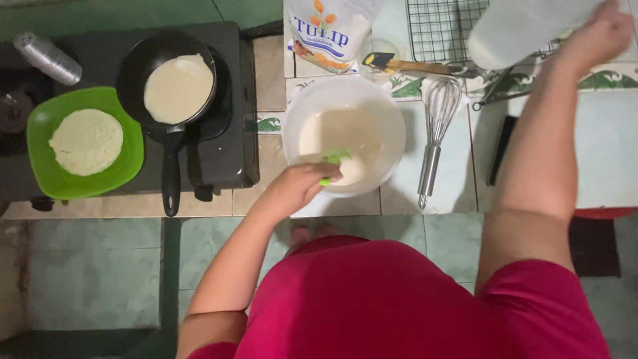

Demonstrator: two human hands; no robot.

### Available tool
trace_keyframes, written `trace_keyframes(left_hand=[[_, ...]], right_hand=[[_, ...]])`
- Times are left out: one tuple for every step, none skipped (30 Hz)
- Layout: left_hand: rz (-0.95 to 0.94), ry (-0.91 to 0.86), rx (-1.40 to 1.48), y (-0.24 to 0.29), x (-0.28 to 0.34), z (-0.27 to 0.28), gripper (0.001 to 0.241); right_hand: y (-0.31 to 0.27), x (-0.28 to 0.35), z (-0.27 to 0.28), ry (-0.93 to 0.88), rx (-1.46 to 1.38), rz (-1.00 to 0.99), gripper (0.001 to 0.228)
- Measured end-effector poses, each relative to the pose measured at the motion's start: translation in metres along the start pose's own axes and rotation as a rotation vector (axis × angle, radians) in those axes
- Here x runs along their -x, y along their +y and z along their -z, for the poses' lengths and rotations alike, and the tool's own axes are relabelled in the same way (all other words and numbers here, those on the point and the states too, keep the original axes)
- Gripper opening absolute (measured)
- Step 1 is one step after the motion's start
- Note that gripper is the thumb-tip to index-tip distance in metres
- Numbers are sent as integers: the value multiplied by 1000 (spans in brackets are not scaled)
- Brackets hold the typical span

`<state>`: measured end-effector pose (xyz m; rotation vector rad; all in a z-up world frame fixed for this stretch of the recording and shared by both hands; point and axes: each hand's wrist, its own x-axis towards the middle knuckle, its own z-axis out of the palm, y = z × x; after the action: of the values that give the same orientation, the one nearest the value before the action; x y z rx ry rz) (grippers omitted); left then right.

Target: The person prepares batter and cooks thin crepes in a frying pan on a stovetop.

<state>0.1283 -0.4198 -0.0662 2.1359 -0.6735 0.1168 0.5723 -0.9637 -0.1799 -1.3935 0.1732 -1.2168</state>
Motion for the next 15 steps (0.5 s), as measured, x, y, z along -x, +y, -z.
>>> trace_keyframes(left_hand=[[7,9,3,5,-2,5,32],[61,12,-22,9,-4,11,34],[115,16,-45,13,-7,17,35],[119,20,-47,11,-8,17,35],[141,29,-49,9,-9,17,34],[163,36,-50,8,-10,17,33],[164,40,-51,8,-12,17,33],[139,60,-66,8,-13,17,34],[114,79,-81,9,-15,17,35],[113,84,-83,8,-15,15,35],[149,62,-81,6,-16,14,34],[184,38,-80,5,-17,13,33],[183,41,-82,5,-19,13,33],[171,42,-68,5,-19,13,32],[159,42,-53,5,-20,13,32]], right_hand=[[13,5,-13,-12,-1,0,43],[26,11,-29,-32,-111,-71,40],[39,16,-45,-53,-220,-143,38],[44,24,-55,-58,-223,-144,38],[48,31,-65,-71,-164,-139,33],[53,39,-74,-84,-104,-132,29],[49,48,-80,-87,-106,-132,29],[45,56,-86,-128,-165,-210,29],[41,64,-92,-169,-223,-288,29],[33,73,-95,-172,-227,-286,29],[24,82,-98,-189,-312,-369,24],[15,91,-100,-202,-396,-454,19],[13,95,-102,-204,-400,-453,19],[10,100,-103,-218,-357,-482,17],[7,105,-103,-232,-314,-512,14]])
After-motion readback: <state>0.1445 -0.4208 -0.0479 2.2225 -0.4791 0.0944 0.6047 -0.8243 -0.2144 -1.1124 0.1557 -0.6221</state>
